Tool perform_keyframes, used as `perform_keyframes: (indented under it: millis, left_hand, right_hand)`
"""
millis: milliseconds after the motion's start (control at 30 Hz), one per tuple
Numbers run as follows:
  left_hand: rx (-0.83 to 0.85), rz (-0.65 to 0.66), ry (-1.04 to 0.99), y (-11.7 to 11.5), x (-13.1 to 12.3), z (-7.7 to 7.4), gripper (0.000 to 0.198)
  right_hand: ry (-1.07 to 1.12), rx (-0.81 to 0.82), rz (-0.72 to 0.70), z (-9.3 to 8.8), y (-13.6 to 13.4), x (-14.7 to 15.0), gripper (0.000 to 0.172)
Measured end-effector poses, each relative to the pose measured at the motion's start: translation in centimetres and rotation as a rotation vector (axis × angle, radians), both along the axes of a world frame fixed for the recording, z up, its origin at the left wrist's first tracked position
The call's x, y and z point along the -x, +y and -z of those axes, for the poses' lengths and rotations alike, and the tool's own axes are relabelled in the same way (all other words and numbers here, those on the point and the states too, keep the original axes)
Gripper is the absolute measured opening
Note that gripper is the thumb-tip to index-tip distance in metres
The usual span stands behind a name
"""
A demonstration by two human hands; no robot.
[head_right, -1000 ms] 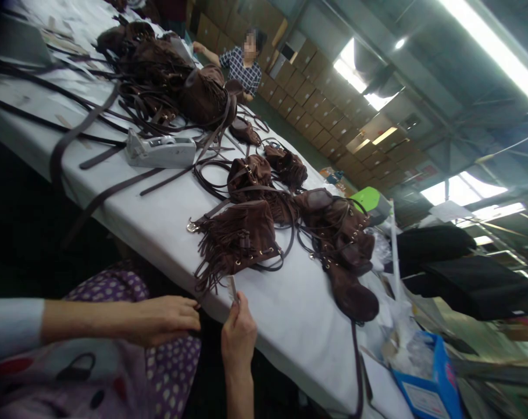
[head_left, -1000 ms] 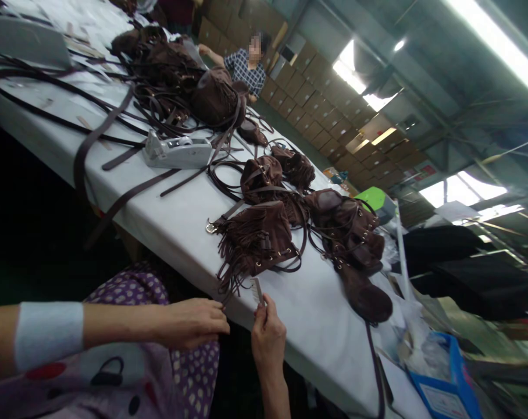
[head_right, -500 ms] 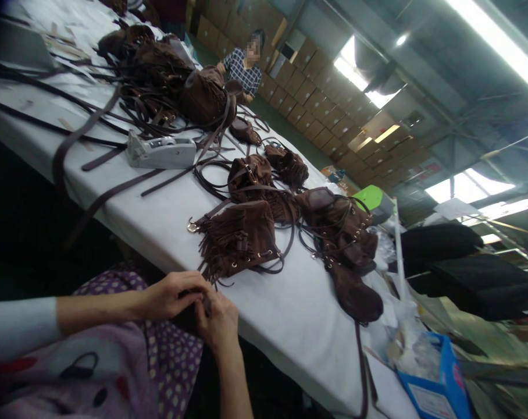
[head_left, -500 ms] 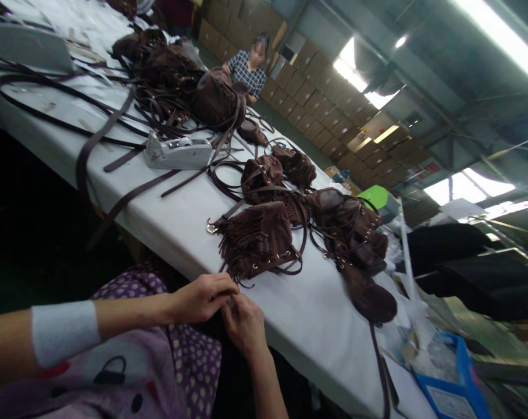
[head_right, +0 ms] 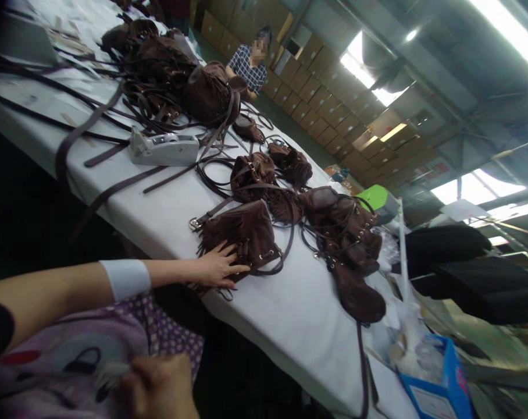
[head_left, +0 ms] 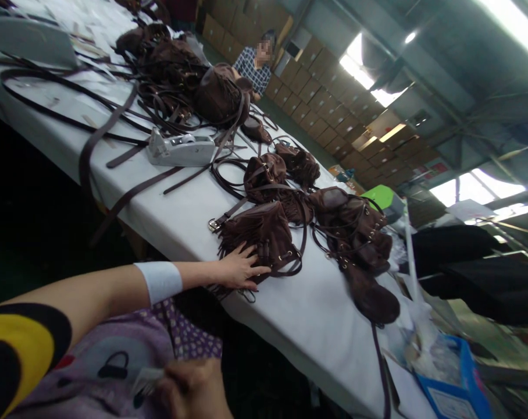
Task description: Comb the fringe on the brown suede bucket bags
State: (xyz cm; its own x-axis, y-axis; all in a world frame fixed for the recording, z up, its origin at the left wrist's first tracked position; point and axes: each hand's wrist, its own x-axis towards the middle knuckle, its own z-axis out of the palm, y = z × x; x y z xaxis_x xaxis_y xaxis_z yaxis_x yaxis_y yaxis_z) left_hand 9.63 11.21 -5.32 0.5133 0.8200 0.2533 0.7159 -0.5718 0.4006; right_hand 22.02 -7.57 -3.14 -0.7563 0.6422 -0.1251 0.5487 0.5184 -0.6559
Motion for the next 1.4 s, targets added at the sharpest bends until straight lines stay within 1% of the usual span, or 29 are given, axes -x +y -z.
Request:
perform_keyframes:
  millis: [33, 67, 133, 200, 233, 267, 333, 367, 400, 467, 567, 600, 667, 733, 800, 900, 967, 1000, 1067, 1133, 1200, 1233, 1267, 1300, 1367, 1400]
  left_hand:
    - [0.002, -0.023, -0.004, 0.3, -0.4, 0.1, 0.065]
    - [0.007, -0.039, -0.011, 0.6, -0.7, 0.0, 0.065]
    - [0.012, -0.038, -0.040, 0.8, -0.7, -0.6, 0.066]
    - [-0.010, -0.033, -0.125, 0.3, 0.1, -1.4, 0.064]
    - [-0.026, -0.080, -0.198, -0.3, 0.9, -1.8, 0.058]
    - [-0.036, -0.172, -0.277, -0.9, 1.8, -2.1, 0.049]
    - [-0.020, -0.415, -0.378, -2.5, 3.6, -2.6, 0.029]
    - [0.006, -0.512, -0.369, -3.3, 4.4, -2.6, 0.030]
    - [0.034, -0.562, -0.318, -4.1, 4.9, -2.6, 0.036]
    - [0.071, -0.556, -0.149, -5.4, 5.1, -2.5, 0.045]
    - [0.082, -0.544, 0.036, -6.6, 3.5, -2.2, 0.048]
    - [0.091, -0.542, 0.058, -6.8, 2.9, -2.1, 0.045]
    - [0.127, -0.512, 0.062, -6.8, 1.9, -1.8, 0.033]
    - [0.169, -0.471, 0.033, -6.8, 1.5, -1.5, 0.021]
    - [0.221, -0.434, -0.037, -6.9, 1.8, -1.2, 0.016]
    - [0.324, -0.376, -0.237, -7.1, 2.7, -0.9, 0.013]
    - [0.400, -0.331, -0.386, -7.2, 3.3, -1.2, 0.011]
    - [0.423, -0.306, -0.448, -7.2, 3.5, -1.6, 0.012]
    - [0.395, -0.263, -0.511, -6.7, 4.0, -2.9, 0.017]
    - [0.260, -0.255, -0.493, -5.7, 4.6, -4.4, 0.023]
    - [0.094, -0.229, -0.407, -4.2, 5.0, -5.3, 0.026]
    - [0.031, -0.207, -0.342, -3.3, 5.1, -5.3, 0.027]
    - [-0.008, -0.180, -0.265, -2.4, 5.1, -5.0, 0.032]
    - [-0.021, -0.151, -0.179, -1.5, 5.0, -4.4, 0.041]
    - [0.000, -0.125, -0.029, -0.1, 4.4, -2.6, 0.062]
    - [0.017, -0.126, 0.016, 0.5, 4.1, -1.5, 0.069]
  right_hand:
    - [0.015, 0.000, -0.019, 0.3, -0.8, 0.3, 0.020]
    - [0.031, -0.020, 0.005, 0.6, -1.1, 0.5, 0.020]
    - [0.061, -0.093, 0.159, 0.8, -0.5, 0.1, 0.024]
    - [0.080, -0.186, 0.369, 0.4, 1.6, -1.5, 0.033]
    - [0.086, -0.231, 0.467, 0.1, 2.8, -2.6, 0.036]
    - [0.087, -0.268, 0.555, -0.2, 3.9, -3.8, 0.039]
    - [0.075, -0.312, 0.698, -0.9, 5.8, -5.9, 0.043]
    - [0.067, -0.317, 0.744, -1.2, 6.6, -6.7, 0.044]
    - [0.060, -0.317, 0.768, -1.4, 7.2, -7.1, 0.045]
    - [0.054, -0.333, 0.752, -1.7, 8.2, -7.1, 0.043]
    - [0.071, -0.409, 0.657, -1.6, 9.7, -5.8, 0.042]
    - [0.077, -0.433, 0.625, -1.6, 10.1, -5.3, 0.041]
    - [0.081, -0.463, 0.570, -1.6, 11.1, -4.5, 0.041]
    - [0.056, -0.466, 0.521, -1.8, 12.1, -4.0, 0.041]
    - [0.008, -0.463, 0.479, -2.1, 13.2, -3.6, 0.042]
    - [-0.093, -0.500, 0.439, -2.6, 14.8, -2.5, 0.046]
    - [-0.204, -0.561, 0.407, -2.5, 15.5, -1.5, 0.050]
    - [-0.267, -0.595, 0.367, -2.3, 15.7, -1.0, 0.050]
    - [-0.368, -0.644, 0.262, -1.7, 15.7, -0.3, 0.047]
    - [-0.389, -0.664, 0.174, -1.1, 15.3, 0.0, 0.036]
    - [-0.359, -0.670, 0.172, -0.7, 14.8, -0.1, 0.029]
    - [-0.343, -0.672, 0.181, -0.4, 14.4, -0.2, 0.029]
    - [-0.329, -0.673, 0.176, -0.2, 14.0, -0.3, 0.030]
    - [-0.316, -0.672, 0.159, 0.2, 13.4, -0.4, 0.030]
    - [-0.280, -0.653, 0.101, 1.2, 11.7, -0.5, 0.030]
    - [-0.255, -0.636, 0.081, 1.8, 10.7, -0.5, 0.031]
